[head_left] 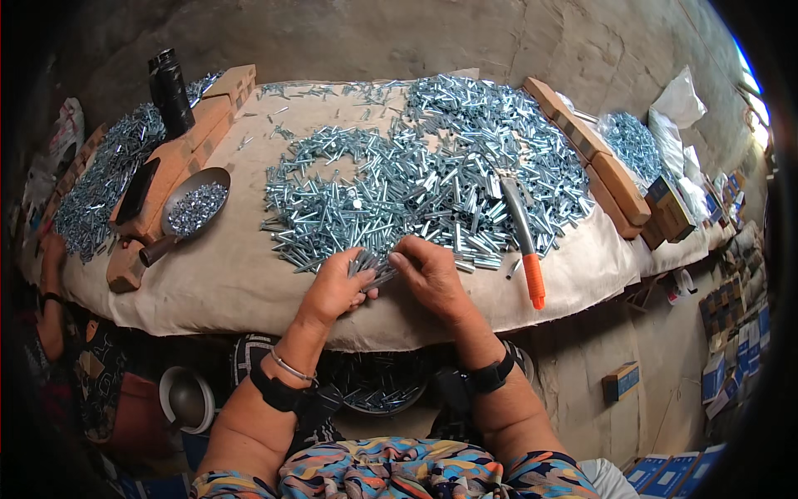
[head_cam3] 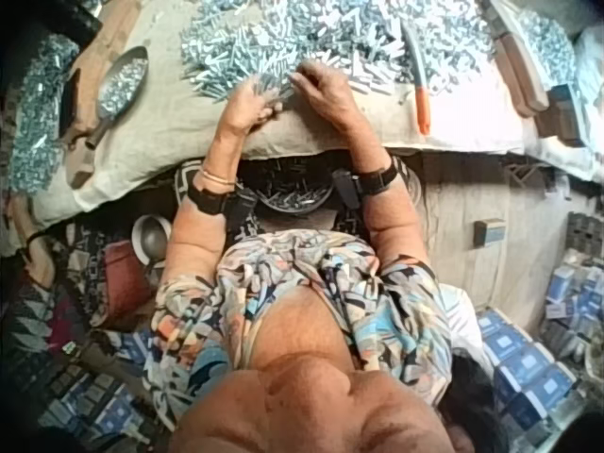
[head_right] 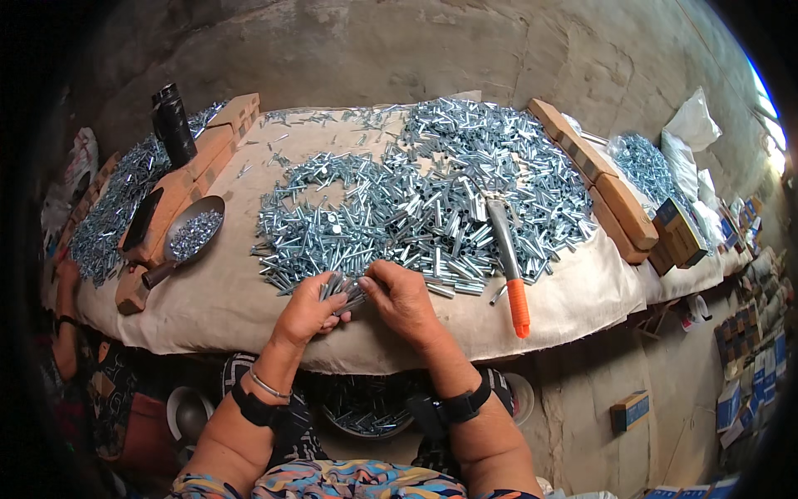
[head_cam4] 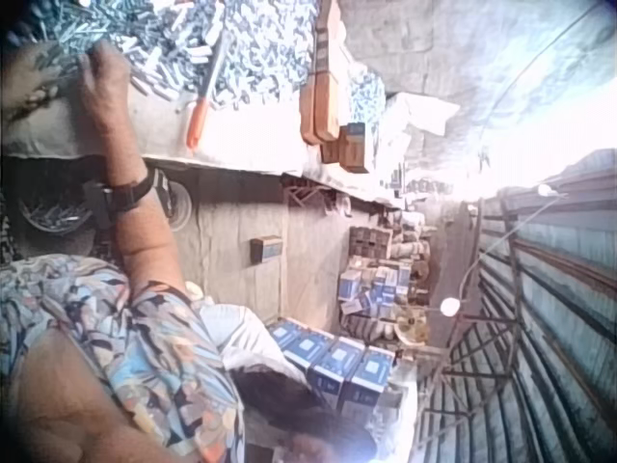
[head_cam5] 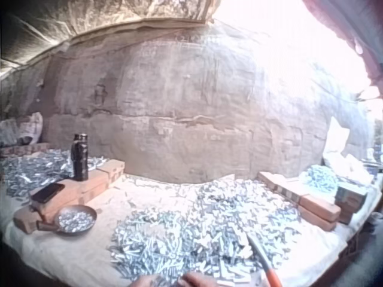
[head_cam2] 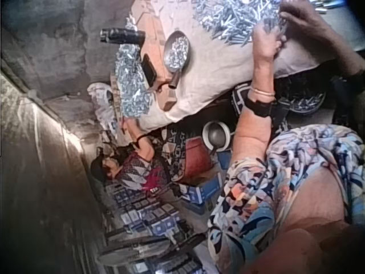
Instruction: The person is sorting and counting small metal bolts on a workstation.
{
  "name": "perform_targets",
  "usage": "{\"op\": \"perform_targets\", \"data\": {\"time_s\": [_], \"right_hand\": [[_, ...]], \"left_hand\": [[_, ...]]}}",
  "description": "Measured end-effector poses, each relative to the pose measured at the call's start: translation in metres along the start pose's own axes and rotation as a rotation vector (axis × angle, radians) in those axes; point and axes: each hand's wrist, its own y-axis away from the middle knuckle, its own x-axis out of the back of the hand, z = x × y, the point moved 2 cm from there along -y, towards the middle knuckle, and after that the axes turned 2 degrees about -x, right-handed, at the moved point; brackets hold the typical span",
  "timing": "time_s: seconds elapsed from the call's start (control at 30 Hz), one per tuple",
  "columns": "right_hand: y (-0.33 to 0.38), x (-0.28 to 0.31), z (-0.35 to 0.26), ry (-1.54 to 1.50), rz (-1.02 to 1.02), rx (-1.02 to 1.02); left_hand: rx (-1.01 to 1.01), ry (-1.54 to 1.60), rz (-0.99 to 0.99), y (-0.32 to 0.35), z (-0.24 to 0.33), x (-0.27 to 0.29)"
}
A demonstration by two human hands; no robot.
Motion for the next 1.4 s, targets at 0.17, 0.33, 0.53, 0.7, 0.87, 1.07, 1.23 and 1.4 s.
{"op": "perform_targets", "data": {"time_s": [0.17,0.33,0.53,0.7,0.87,1.07,1.23,1.4], "right_hand": [[0.000,0.001,0.004,0.134,-0.029,0.007],[0.000,-0.003,-0.001,-0.092,0.059,0.040],[0.000,-0.004,0.002,-0.015,0.023,-0.059],[0.000,-0.001,0.003,-0.011,-0.002,0.049],[-0.001,-0.006,-0.002,-0.189,0.106,0.025],[0.002,-0.002,0.011,0.031,0.043,-0.016],[0.000,-0.003,-0.003,0.015,0.013,0.014],[0.001,-0.005,0.005,-0.068,0.104,-0.017]], "left_hand": [[-0.063,-0.159,0.026,0.004,0.008,-0.003],[-0.068,-0.120,-0.010,0.002,0.004,0.002],[-0.076,-0.168,0.042,0.003,0.008,-0.004],[-0.070,-0.101,-0.004,0.002,0.005,0.001],[-0.083,-0.113,0.005,0.002,0.005,-0.001],[-0.063,-0.170,0.029,0.004,0.009,-0.005],[-0.058,-0.095,0.015,0.003,0.008,-0.001],[-0.081,-0.153,0.034,0.001,0.005,-0.002]]}}
